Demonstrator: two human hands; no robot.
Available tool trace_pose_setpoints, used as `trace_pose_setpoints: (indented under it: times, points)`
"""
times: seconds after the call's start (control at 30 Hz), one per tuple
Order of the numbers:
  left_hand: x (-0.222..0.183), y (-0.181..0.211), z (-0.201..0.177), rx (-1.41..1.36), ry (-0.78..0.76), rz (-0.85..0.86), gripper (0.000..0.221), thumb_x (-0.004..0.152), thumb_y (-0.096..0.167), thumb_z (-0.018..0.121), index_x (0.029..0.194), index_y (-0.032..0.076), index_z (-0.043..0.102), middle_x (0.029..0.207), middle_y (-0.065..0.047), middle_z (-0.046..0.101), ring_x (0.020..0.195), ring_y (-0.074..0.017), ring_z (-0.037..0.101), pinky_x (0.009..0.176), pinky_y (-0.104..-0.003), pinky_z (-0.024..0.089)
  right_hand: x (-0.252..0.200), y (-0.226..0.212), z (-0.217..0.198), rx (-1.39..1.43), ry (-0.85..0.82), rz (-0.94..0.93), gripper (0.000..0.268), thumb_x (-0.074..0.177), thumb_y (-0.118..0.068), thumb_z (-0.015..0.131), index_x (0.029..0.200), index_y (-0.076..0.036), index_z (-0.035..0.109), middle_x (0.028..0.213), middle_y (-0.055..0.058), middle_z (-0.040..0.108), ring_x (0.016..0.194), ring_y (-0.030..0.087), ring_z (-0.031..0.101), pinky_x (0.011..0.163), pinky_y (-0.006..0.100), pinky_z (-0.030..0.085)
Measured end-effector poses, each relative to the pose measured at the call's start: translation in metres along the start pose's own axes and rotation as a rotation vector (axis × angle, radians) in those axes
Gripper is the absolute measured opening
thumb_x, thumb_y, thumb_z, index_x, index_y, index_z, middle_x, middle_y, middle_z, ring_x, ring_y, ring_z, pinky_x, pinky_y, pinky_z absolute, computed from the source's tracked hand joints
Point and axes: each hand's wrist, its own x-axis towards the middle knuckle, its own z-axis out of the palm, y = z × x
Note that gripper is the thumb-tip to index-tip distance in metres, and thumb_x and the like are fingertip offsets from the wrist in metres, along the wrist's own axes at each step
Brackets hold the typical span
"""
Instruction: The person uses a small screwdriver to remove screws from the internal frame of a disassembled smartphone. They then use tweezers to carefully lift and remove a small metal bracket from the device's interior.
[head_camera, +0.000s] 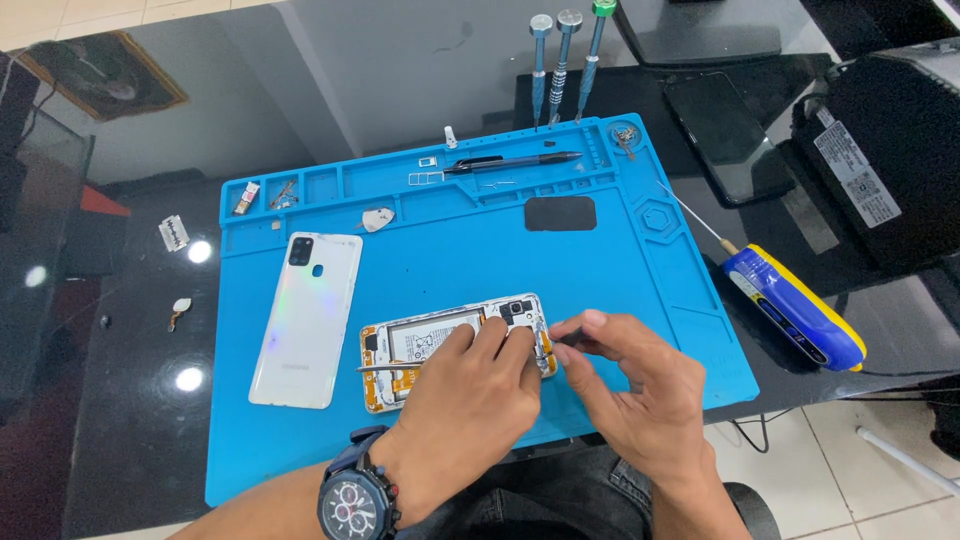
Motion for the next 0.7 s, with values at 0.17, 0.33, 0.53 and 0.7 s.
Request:
trace_pose_setpoints:
  times: [0.17,0.33,0.53,0.7]
  points:
    - [-0.0029,-0.0015,0.0036,-0.026,0.030,-0.019,0.004,0.095,0.007,0.068,0.092,0.007,0.071,0.092,-0.008,0.056,0.086,-0.0291,0.052,0.067,-0.042,0.046,0.0033,-0.0010,0.0001,0.063,-0.026,-0.017,0.052,0.096,0.000,0.073,0.139,-0.011,0.047,0.110,0.023,0.072,0.102,0.030,0.077,0.082,0.033,0.071]
    - [-0.0032,-0.0015,0.0028,-0.008,0.074,-0.018,0.007,0.094,0.004,0.067,0.088,0.007,0.070,0.087,-0.006,0.052,0.081,-0.0274,0.050,0.062,-0.039,0.042,-0.0012,0.0000,-0.0007,0.040,-0.022,0.029,0.055,0.095,0.002,0.073,0.140,-0.012,0.045,0.107,0.024,0.072,0.102,0.030,0.079,0.082,0.032,0.073]
    - [-0.0078,0.0006,0.0103,-0.017,0.077,-0.034,0.004,0.096,0.010,0.070,0.094,0.007,0.072,0.094,-0.007,0.054,0.086,-0.0286,0.051,0.066,-0.042,0.046,-0.0043,-0.0001,0.0000,0.042,0.014,0.052,0.056,0.093,0.003,0.075,0.139,-0.015,0.048,0.107,0.022,0.071,0.100,0.027,0.076,0.079,0.031,0.072]
    - [-0.0095,-0.0002,0.0106,-0.016,0.119,-0.041,0.004,0.097,0.009,0.069,0.094,0.006,0.069,0.091,-0.008,0.053,0.084,-0.0278,0.050,0.065,-0.041,0.044,-0.0029,-0.0036,-0.0002,0.103,-0.006,0.085,0.050,0.099,0.001,0.064,0.141,-0.013,0.041,0.110,0.025,0.072,0.103,0.031,0.081,0.081,0.033,0.073]
